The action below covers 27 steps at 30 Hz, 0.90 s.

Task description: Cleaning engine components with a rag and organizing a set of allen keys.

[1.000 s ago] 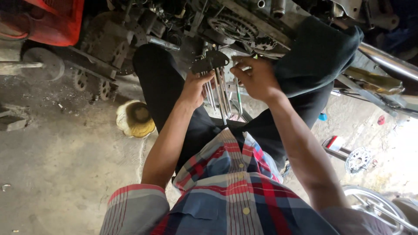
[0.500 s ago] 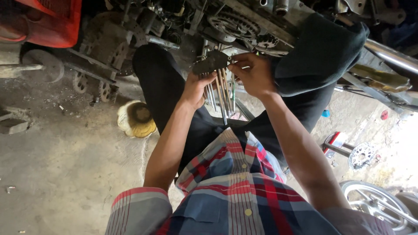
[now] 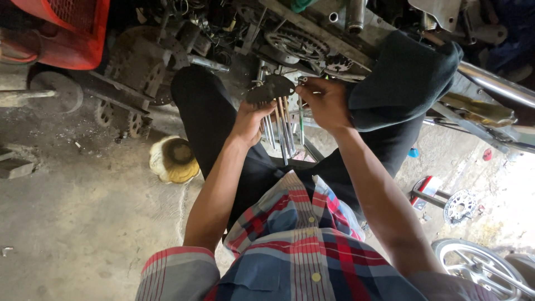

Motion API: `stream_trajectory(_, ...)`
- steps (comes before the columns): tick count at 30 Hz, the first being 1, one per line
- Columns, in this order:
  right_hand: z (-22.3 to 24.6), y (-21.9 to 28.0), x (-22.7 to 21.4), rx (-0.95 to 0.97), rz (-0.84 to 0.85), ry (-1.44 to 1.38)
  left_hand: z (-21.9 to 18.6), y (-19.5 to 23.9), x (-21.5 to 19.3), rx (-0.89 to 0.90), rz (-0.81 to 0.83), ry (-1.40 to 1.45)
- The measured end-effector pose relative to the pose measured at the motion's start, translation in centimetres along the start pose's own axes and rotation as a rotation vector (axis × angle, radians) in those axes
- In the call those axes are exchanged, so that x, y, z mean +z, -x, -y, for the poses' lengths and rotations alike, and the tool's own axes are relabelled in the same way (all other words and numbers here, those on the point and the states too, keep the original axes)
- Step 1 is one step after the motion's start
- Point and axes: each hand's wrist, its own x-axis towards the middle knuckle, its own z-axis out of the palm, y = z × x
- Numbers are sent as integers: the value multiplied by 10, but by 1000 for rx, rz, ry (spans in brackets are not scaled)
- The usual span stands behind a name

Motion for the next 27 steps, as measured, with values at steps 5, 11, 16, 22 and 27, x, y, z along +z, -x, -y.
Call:
stream_trajectory(5,2,0,-4,12,35,56,2,1,-2,31,67,-7)
stream_trajectory(11,10,3,-6,-72,57,97,9,-4,-8,90,50,-104)
stream_trajectory(16,24,4,-4,-27,44,121,4,-1,-5,22,63,-7)
stream_trajectory(22,17,1,-3,-45,37,100,14,-6,-12,63,94,8)
stream_trajectory(27,6,-2,-1,-64,42,15,8,1,-6,82,120,11)
